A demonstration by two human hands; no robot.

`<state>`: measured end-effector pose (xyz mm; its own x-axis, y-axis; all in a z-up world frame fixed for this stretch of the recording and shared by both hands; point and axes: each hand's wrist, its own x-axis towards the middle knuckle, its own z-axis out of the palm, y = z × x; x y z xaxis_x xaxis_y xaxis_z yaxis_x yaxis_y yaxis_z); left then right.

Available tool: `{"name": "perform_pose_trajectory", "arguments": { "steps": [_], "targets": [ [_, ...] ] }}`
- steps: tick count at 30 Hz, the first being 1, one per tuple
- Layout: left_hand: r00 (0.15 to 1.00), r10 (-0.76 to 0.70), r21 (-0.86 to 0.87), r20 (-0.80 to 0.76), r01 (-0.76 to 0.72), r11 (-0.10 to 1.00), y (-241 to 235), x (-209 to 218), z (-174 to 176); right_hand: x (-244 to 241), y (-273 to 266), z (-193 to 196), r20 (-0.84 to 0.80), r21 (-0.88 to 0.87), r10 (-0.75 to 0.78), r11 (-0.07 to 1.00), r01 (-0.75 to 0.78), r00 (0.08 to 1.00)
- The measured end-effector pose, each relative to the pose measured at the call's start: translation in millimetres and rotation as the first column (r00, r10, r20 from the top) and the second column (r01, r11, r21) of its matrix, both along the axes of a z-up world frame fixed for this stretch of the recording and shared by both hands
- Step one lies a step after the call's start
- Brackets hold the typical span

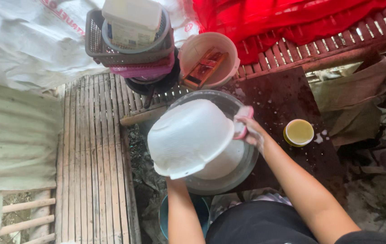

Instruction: The person washes a white plastic colander, a large metal basin, a black ladle, and a wooden grater using a pink sponge and soap in a basin of water. The person repeatedly refills the basin with water from a blue bucket and rinses the items before placing them aside.

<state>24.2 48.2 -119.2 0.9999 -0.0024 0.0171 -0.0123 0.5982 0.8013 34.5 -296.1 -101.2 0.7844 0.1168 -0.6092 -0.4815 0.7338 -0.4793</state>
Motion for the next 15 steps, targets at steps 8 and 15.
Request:
{"name": "perform_pose_trajectory", "arguments": {
  "steps": [8,15],
  "targets": [
    [0.936,-0.206,-0.378,-0.285,0.088,0.922,-12.5,12.3,147.0,-29.1,-3.8,-37.2,0.136,0.061,0.038,0.997,-0.046,0.99],
    [0.884,-0.143,-0.078,-0.446,0.12,0.99,26.0,5.0,94.6,-15.1,-18.5,-2.7,0.256,-0.079,-0.036,0.995,0.058,0.966]
  ]
}}
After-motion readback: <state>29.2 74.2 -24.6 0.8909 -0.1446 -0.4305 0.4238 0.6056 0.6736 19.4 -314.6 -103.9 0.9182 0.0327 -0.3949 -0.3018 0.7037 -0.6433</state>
